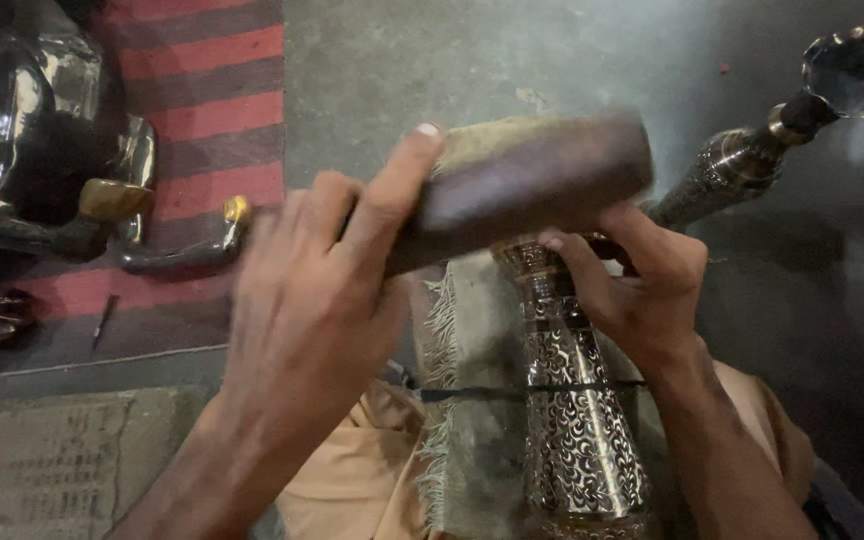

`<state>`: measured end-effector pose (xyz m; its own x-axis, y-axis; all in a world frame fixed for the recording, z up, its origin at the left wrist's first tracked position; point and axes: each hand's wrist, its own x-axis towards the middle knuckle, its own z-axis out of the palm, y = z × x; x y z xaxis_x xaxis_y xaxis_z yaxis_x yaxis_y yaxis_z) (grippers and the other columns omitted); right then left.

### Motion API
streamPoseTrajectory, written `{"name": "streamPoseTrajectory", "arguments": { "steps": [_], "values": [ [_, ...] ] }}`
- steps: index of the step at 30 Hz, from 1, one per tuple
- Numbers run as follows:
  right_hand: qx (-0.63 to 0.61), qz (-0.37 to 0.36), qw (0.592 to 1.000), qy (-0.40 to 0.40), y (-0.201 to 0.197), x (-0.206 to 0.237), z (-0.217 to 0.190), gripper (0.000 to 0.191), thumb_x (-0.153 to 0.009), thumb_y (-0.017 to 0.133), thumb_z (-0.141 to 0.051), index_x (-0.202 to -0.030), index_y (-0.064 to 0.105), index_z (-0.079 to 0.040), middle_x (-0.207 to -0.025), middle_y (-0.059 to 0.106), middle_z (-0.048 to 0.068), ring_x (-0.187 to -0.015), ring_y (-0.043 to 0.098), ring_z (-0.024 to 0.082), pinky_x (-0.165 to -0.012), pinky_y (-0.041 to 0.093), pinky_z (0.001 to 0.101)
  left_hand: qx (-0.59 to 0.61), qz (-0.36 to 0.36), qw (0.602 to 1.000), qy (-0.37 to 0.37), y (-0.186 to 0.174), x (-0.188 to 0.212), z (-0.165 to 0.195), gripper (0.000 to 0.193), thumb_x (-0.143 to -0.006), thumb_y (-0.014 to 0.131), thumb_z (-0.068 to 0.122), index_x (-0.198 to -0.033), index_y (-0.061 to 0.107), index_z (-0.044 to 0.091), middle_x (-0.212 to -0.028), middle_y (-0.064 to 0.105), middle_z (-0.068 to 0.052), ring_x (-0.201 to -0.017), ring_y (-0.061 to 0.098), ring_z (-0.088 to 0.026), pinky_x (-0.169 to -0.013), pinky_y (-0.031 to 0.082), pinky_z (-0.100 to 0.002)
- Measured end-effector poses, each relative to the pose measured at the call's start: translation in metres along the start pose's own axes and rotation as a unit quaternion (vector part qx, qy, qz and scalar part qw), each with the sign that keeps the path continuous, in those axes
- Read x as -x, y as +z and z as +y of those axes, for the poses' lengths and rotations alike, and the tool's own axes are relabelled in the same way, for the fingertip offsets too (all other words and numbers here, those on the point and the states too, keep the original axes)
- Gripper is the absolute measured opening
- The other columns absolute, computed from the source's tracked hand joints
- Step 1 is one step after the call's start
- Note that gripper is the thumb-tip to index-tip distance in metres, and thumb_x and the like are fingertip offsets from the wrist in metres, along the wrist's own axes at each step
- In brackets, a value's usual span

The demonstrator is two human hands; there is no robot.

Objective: The person uses a hammer and a small metal tool to engrave intricate patterns onto a silver-colored metal vase. They repeatedly strike the tool to create detailed designs on the vase's surface.

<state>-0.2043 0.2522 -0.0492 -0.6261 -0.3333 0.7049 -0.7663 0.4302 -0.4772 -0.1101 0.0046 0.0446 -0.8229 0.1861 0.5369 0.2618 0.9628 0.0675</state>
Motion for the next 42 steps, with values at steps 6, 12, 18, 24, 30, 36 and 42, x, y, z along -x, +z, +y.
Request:
{"name": "streamPoseTrajectory", "arguments": {
  "steps": [6,12,18,24,30,36,42],
  "values": [
    [-0.015,0.003,1.0,0.017,0.0,0.0,-0.002,0.021,-0.101,0.075,-0.004,-0.121,0.069,-0.003,-0.101,0.077,0.011,-0.089,0.078,0.015,-0.075,0.064,0.0263,0.014,0.029,0.999,0.005,0.004,0.002,-0.002,0.069,-0.092,0.069,0.003,-0.153,0.043,0.023,-0.097,0.06,-0.005,-0.088,0.058,-0.024,-0.082,0.048,-0.044],
    [-0.008,-0.007,1.0,0.016,-0.001,-0.002,-0.002,0.026,-0.098,0.076,-0.002,-0.122,0.069,-0.002,-0.1,0.078,0.011,-0.089,0.078,0.016,-0.074,0.064,0.0267,0.012,0.021,1.0,-0.001,0.004,0.003,-0.003,0.069,-0.096,0.07,0.005,-0.155,0.042,0.027,-0.098,0.061,-0.004,-0.087,0.059,-0.023,-0.083,0.05,-0.046],
    [-0.043,-0.006,0.998,0.04,-0.002,-0.004,-0.006,0.027,-0.095,0.079,-0.002,-0.12,0.07,-0.002,-0.097,0.078,0.012,-0.085,0.077,0.015,-0.07,0.062,0.0252,0.004,0.036,0.999,0.008,0.002,0.0,-0.003,0.06,-0.099,0.067,0.014,-0.153,0.044,0.027,-0.101,0.059,-0.006,-0.09,0.06,-0.024,-0.082,0.048,-0.042],
    [-0.153,-0.014,0.986,0.062,0.0,-0.002,-0.006,0.024,-0.099,0.072,0.004,-0.122,0.067,0.001,-0.103,0.077,0.01,-0.092,0.078,0.015,-0.078,0.067,0.0271,-0.14,-0.017,0.99,0.003,-0.003,-0.003,-0.002,0.062,-0.099,0.071,0.006,-0.152,0.049,0.03,-0.097,0.058,-0.005,-0.084,0.062,-0.024,-0.077,0.051,-0.046],
    [-0.237,0.029,0.966,0.099,0.0,0.003,-0.005,0.013,-0.108,0.064,0.007,-0.12,0.062,0.002,-0.105,0.075,0.012,-0.1,0.076,0.016,-0.091,0.066,0.0284,0.186,-0.1,0.972,-0.103,-0.015,0.002,0.001,0.088,-0.077,0.077,0.005,-0.154,0.041,0.029,-0.096,0.062,-0.012,-0.077,0.07,-0.032,-0.068,0.056,-0.045],
    [-0.16,0.04,0.984,0.072,-0.002,-0.001,-0.007,0.016,-0.104,0.069,0.006,-0.117,0.062,0.0,-0.105,0.077,0.011,-0.094,0.077,0.014,-0.084,0.065,0.0251,0.188,-0.115,0.971,-0.092,-0.02,-0.011,0.006,0.091,-0.074,0.073,0.002,-0.154,0.039,0.028,-0.095,0.06,-0.013,-0.08,0.067,-0.034,-0.07,0.053,-0.046],
    [-0.085,0.035,0.992,0.089,-0.004,0.004,-0.005,0.014,-0.094,0.078,0.001,-0.104,0.07,-0.001,-0.095,0.077,0.01,-0.083,0.076,0.013,-0.071,0.061,0.0256,-0.04,-0.078,0.996,0.025,-0.027,-0.025,0.01,0.079,-0.085,0.073,0.002,-0.153,0.046,0.032,-0.09,0.058,-0.009,-0.082,0.062,-0.029,-0.072,0.05,-0.047]
  ]
}}
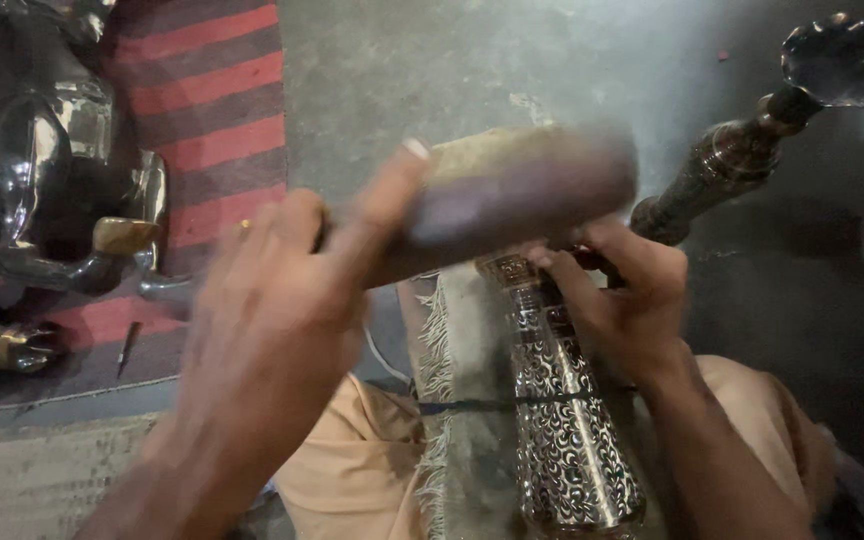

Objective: The person uses a hammer and a small metal tool to engrave intricate patterns onto a silver-colored metal vase. They repeatedly strike the tool to create detailed designs on the vase's surface.

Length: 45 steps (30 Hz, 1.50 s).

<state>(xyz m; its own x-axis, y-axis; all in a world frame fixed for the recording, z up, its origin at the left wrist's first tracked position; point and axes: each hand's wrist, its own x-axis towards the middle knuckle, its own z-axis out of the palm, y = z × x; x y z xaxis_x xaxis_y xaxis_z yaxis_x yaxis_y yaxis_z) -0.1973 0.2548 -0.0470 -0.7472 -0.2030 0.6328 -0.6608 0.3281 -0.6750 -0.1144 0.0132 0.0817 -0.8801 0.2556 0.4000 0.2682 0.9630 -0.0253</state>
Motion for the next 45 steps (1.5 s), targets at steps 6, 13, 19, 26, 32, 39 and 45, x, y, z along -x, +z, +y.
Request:
{"name": "streamPoseTrajectory", "arguments": {
  "steps": [6,13,19,26,32,39,45],
  "values": [
    [-0.049,-0.009,0.997,-0.065,-0.002,-0.002,0.01,0.012,-0.098,0.077,-0.003,-0.109,0.072,-0.001,-0.097,0.078,0.009,-0.08,0.076,0.011,-0.071,0.061,0.0221,0.027,0.03,0.999,-0.009,-0.007,-0.006,0.005,0.072,-0.09,0.071,0.005,-0.154,0.049,0.029,-0.092,0.059,-0.007,-0.082,0.059,-0.024,-0.075,0.047,-0.042],
    [-0.087,0.015,0.994,0.061,0.002,-0.003,0.004,0.013,-0.101,0.073,-0.008,-0.113,0.069,-0.005,-0.093,0.079,0.007,-0.082,0.078,0.01,-0.069,0.064,0.0231,-0.102,0.001,0.995,-0.01,-0.007,-0.007,0.007,0.071,-0.088,0.074,0.0,-0.149,0.052,0.027,-0.09,0.061,-0.008,-0.081,0.063,-0.025,-0.068,0.048,-0.046],
    [0.009,0.02,1.0,0.002,0.0,0.001,0.005,0.018,-0.096,0.078,-0.004,-0.112,0.07,-0.002,-0.094,0.077,0.01,-0.082,0.076,0.012,-0.071,0.061,0.0244,0.095,0.017,0.995,-0.024,-0.01,-0.005,0.009,0.081,-0.077,0.076,0.003,-0.152,0.048,0.021,-0.089,0.059,-0.011,-0.078,0.061,-0.028,-0.073,0.049,-0.046],
    [0.005,0.004,1.0,-0.026,0.001,0.0,0.015,0.014,-0.098,0.079,-0.008,-0.108,0.07,-0.005,-0.089,0.077,0.007,-0.076,0.075,0.01,-0.063,0.059,0.0229,-0.092,0.023,0.995,0.024,-0.004,-0.01,0.008,0.063,-0.095,0.07,0.003,-0.151,0.052,0.026,-0.086,0.059,-0.006,-0.081,0.06,-0.025,-0.076,0.045,-0.047],
    [-0.022,0.008,1.0,-0.02,-0.001,0.0,0.012,0.02,-0.099,0.076,-0.008,-0.119,0.071,-0.006,-0.093,0.078,0.007,-0.077,0.075,0.009,-0.063,0.058,0.0221,-0.091,0.012,0.996,0.012,-0.003,-0.012,0.007,0.06,-0.097,0.067,0.006,-0.152,0.054,0.026,-0.09,0.061,-0.005,-0.086,0.06,-0.024,-0.081,0.044,-0.048],
    [-0.04,-0.009,0.998,0.04,-0.003,-0.004,0.004,0.017,-0.097,0.075,-0.005,-0.113,0.072,-0.005,-0.089,0.077,0.005,-0.076,0.074,0.009,-0.063,0.058,0.0223,-0.104,0.028,0.994,0.02,-0.006,-0.016,0.008,0.064,-0.095,0.072,0.007,-0.152,0.052,0.027,-0.094,0.062,-0.002,-0.092,0.062,-0.021,-0.086,0.044,-0.046],
    [-0.045,-0.016,0.999,0.008,-0.003,-0.005,0.011,0.015,-0.096,0.072,-0.005,-0.111,0.072,-0.005,-0.089,0.078,0.006,-0.073,0.074,0.009,-0.06,0.057,0.023,-0.113,0.034,0.993,0.019,-0.005,-0.014,0.008,0.068,-0.089,0.074,0.007,-0.15,0.052,0.028,-0.096,0.061,-0.003,-0.091,0.061,-0.022,-0.085,0.043,-0.046]
  ]
}}
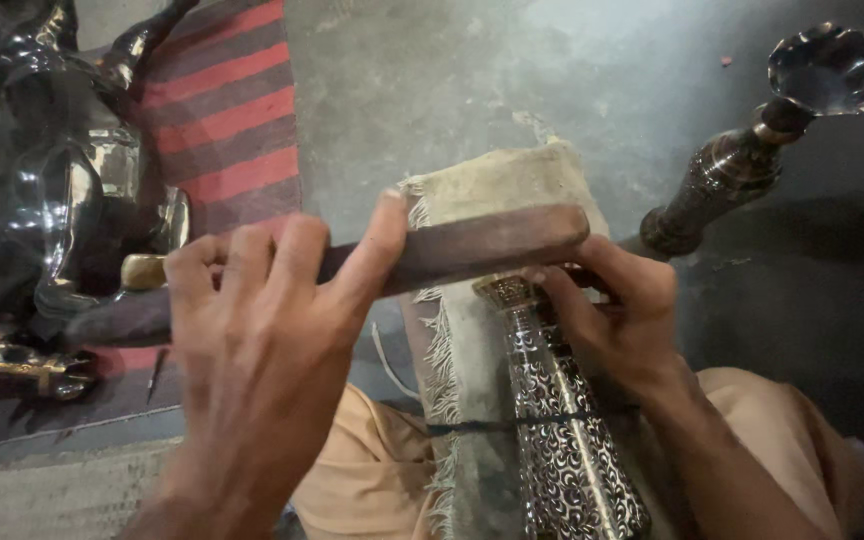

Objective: The person uses a hammer and a small metal tool to engrave intricate patterns onto a silver-colored metal vase. They repeatedly strike the tool to create detailed designs on the vase's surface.

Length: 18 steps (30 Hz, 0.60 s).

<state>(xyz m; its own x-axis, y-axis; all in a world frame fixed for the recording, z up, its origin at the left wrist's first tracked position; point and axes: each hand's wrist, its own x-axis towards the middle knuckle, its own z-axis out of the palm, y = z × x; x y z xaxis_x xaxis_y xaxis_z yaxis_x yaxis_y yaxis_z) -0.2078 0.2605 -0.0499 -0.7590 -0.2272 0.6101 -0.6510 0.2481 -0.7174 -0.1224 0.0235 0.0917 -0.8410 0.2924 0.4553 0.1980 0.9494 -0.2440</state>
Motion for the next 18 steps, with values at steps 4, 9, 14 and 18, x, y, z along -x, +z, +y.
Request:
{"name": "streamPoseTrajectory", "arguments": {
  "steps": [4,9,14,18],
  "values": [
    [0.06,0.007,0.998,0.016,-0.001,0.003,0.004,0.016,-0.092,0.075,-0.006,-0.108,0.074,-0.005,-0.08,0.076,0.006,-0.063,0.071,0.01,-0.054,0.053,0.0257,0.179,-0.03,0.982,-0.048,-0.001,-0.001,-0.003,0.076,-0.08,0.073,0.006,-0.151,0.05,0.02,-0.101,0.059,-0.008,-0.092,0.061,-0.027,-0.08,0.042,-0.045],
    [0.012,0.004,0.999,-0.032,0.0,0.001,0.006,0.014,-0.098,0.073,-0.006,-0.111,0.07,-0.007,-0.094,0.077,0.007,-0.078,0.075,0.011,-0.067,0.061,0.0239,0.153,-0.008,0.987,-0.041,-0.003,-0.004,-0.002,0.072,-0.082,0.07,0.001,-0.148,0.052,0.024,-0.1,0.057,-0.008,-0.089,0.058,-0.027,-0.082,0.044,-0.045],
    [-0.055,0.013,0.997,0.058,0.001,0.003,0.006,0.014,-0.097,0.073,-0.007,-0.11,0.071,-0.008,-0.084,0.078,0.003,-0.064,0.071,0.009,-0.054,0.056,0.023,-0.004,-0.021,1.0,-0.009,-0.001,-0.003,-0.002,0.072,-0.078,0.073,0.0,-0.143,0.057,0.027,-0.098,0.058,-0.008,-0.093,0.063,-0.029,-0.08,0.046,-0.049],
    [-0.067,0.024,0.995,0.07,-0.004,0.006,0.012,0.023,-0.097,0.073,-0.005,-0.119,0.068,-0.007,-0.093,0.076,0.006,-0.077,0.072,0.011,-0.064,0.059,0.0245,0.199,-0.078,0.973,-0.087,-0.001,0.001,-0.001,0.076,-0.073,0.075,0.004,-0.143,0.053,0.024,-0.099,0.058,-0.012,-0.084,0.063,-0.03,-0.071,0.049,-0.045]
  ]
}}
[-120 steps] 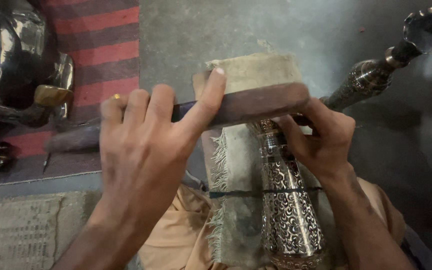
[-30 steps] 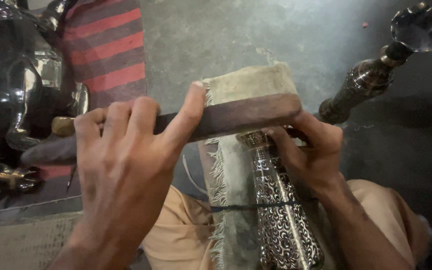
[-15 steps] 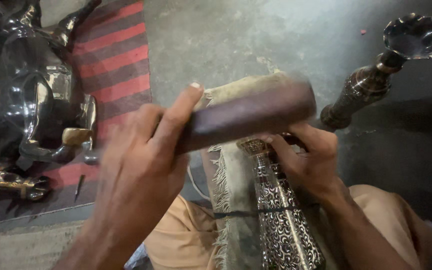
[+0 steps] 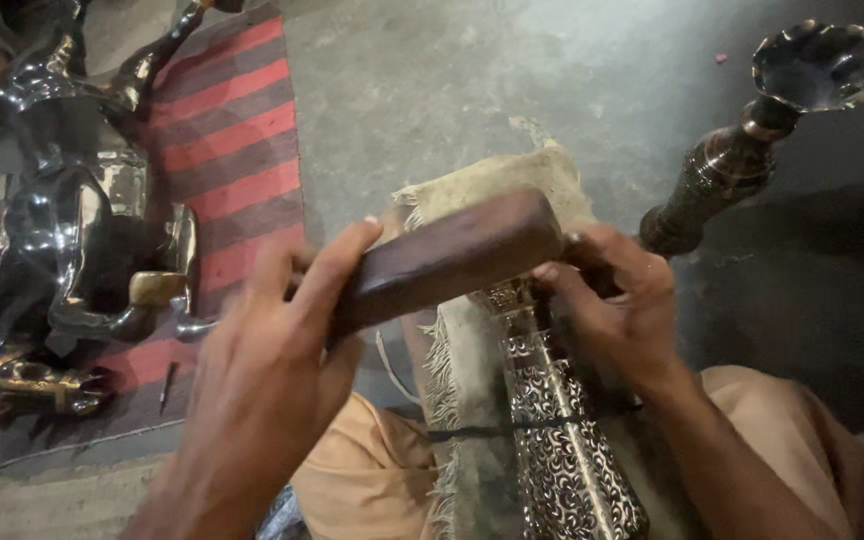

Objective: The person uses a hammer and a small metal tool to engrave intricate patterns onto a silver-colored metal vase. They repeatedly strike the tool to create detailed designs on the vase's surface.

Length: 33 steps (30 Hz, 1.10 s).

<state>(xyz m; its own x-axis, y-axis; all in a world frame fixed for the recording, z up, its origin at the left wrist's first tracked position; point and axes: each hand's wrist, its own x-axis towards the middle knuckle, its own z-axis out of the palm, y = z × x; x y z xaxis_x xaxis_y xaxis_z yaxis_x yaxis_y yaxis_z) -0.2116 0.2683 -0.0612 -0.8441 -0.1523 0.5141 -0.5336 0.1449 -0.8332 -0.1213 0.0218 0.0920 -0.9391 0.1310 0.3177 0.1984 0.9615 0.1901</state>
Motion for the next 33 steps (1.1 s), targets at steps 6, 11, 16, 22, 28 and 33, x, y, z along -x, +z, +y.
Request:
{"name": "streamPoseTrajectory", "arguments": {
  "steps": [6,11,16,22,28,33],
  "values": [
    [-0.021,-0.021,0.993,-0.113,-0.003,-0.002,0.014,0.03,-0.102,0.072,-0.005,-0.131,0.062,-0.006,-0.107,0.077,0.009,-0.096,0.077,0.014,-0.08,0.064,0.026,-0.051,-0.017,0.998,0.022,-0.002,-0.011,0.004,0.075,-0.072,0.077,0.004,-0.141,0.055,0.022,-0.09,0.06,-0.011,-0.082,0.062,-0.034,-0.072,0.048,-0.048],
    [0.011,-0.005,0.997,-0.078,0.0,-0.002,0.018,0.028,-0.093,0.078,-0.007,-0.119,0.067,-0.005,-0.093,0.079,0.007,-0.076,0.075,0.011,-0.063,0.059,0.0237,-0.035,0.017,0.996,0.079,-0.014,-0.025,0.012,0.076,-0.073,0.073,0.002,-0.145,0.053,0.018,-0.095,0.061,-0.011,-0.086,0.061,-0.033,-0.079,0.047,-0.047],
    [0.014,-0.011,0.991,-0.131,-0.002,-0.002,0.018,0.019,-0.094,0.077,-0.007,-0.111,0.07,-0.003,-0.095,0.079,0.007,-0.08,0.078,0.011,-0.067,0.062,0.0227,-0.222,-0.016,0.969,0.104,-0.017,-0.035,0.02,0.066,-0.092,0.07,-0.001,-0.149,0.059,0.03,-0.091,0.061,-0.008,-0.083,0.06,-0.028,-0.073,0.045,-0.047],
    [-0.007,-0.009,0.988,-0.156,-0.002,-0.003,0.018,0.022,-0.096,0.075,-0.008,-0.116,0.068,-0.002,-0.101,0.077,0.01,-0.086,0.077,0.015,-0.073,0.064,0.0256,-0.043,0.034,0.992,0.116,-0.019,-0.034,0.026,0.065,-0.082,0.069,0.009,-0.145,0.054,0.018,-0.096,0.06,-0.009,-0.088,0.059,-0.028,-0.08,0.045,-0.044],
    [-0.012,0.013,0.998,-0.067,0.002,-0.003,0.021,0.015,-0.097,0.074,-0.009,-0.111,0.069,-0.005,-0.088,0.078,0.005,-0.072,0.077,0.009,-0.06,0.063,0.0214,-0.156,-0.004,0.983,0.099,-0.022,-0.034,0.028,0.068,-0.083,0.076,0.003,-0.146,0.055,0.02,-0.096,0.061,-0.008,-0.086,0.061,-0.031,-0.075,0.043,-0.049],
    [0.04,0.039,0.99,-0.13,0.003,0.005,0.024,0.022,-0.093,0.079,-0.013,-0.109,0.067,-0.004,-0.09,0.076,0.007,-0.078,0.075,0.011,-0.064,0.06,0.0239,0.055,-0.034,0.997,0.029,-0.022,-0.032,0.029,0.075,-0.075,0.074,0.004,-0.145,0.052,0.019,-0.102,0.061,-0.009,-0.088,0.064,-0.027,-0.072,0.053,-0.04]
  ]
}}
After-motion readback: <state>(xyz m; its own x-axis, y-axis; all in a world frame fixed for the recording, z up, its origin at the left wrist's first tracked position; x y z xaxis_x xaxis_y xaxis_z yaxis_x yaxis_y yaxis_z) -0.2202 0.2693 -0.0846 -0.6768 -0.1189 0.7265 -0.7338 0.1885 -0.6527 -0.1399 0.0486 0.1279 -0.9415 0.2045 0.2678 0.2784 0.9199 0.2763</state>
